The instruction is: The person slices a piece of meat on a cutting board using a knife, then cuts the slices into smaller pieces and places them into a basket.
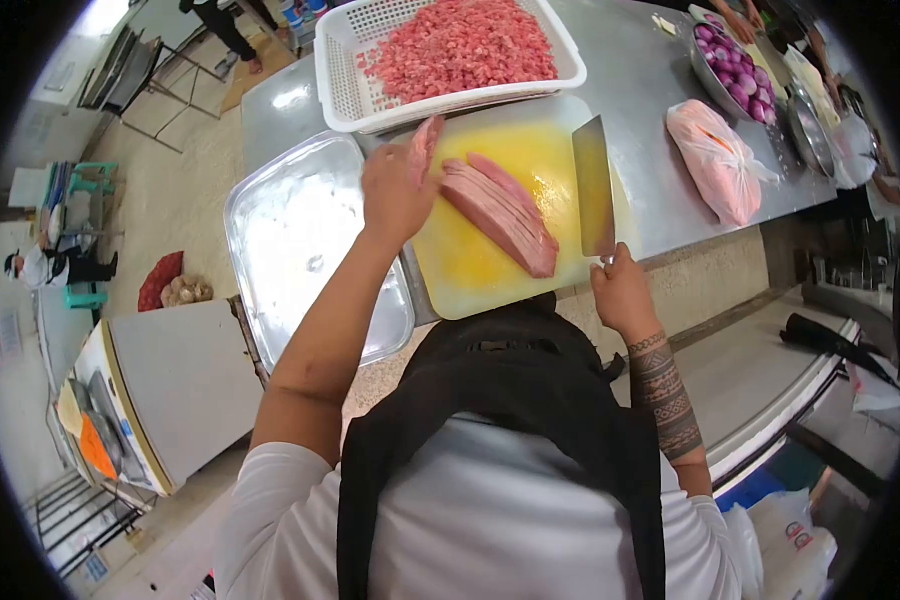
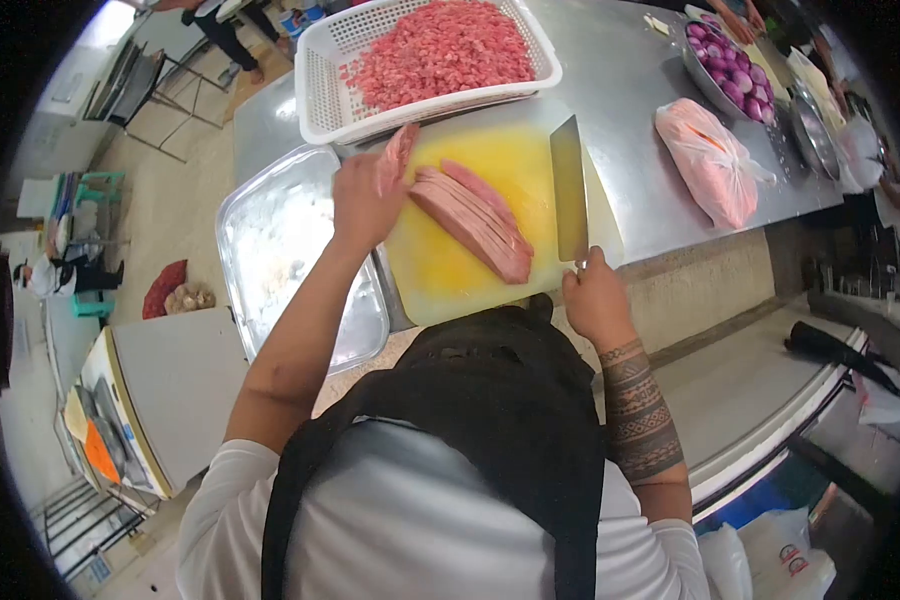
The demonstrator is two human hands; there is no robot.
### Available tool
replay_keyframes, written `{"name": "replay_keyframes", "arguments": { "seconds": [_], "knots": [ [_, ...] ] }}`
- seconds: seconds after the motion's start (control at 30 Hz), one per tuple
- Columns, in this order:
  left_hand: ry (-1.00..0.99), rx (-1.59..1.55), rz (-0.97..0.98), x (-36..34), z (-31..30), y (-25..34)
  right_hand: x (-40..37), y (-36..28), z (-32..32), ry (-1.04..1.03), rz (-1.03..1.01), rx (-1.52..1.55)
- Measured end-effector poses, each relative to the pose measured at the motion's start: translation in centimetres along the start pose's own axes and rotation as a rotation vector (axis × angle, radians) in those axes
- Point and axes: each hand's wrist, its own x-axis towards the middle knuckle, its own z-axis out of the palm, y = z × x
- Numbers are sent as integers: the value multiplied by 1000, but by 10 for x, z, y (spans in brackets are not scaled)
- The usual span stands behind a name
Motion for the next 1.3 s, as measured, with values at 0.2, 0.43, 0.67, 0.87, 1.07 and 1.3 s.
{"name": "replay_keyframes", "arguments": {
  "seconds": [0.2,0.43,0.67,0.87,1.07,1.3],
  "knots": [
    [-513,-42,754,18,18,32,-26,-26,8,1,46,-54],
    [-961,149,812,66,24,78,-25,-21,15,65,27,-66],
    [-670,-1,925,23,33,38,-34,-23,21,83,82,-25],
    [-712,93,918,25,42,44,-31,-17,18,84,63,54],
    [-947,187,780,59,38,94,-7,3,-7,-21,-36,67],
    [-380,147,970,52,46,90,23,20,-70,-134,-120,-67]
  ]
}}
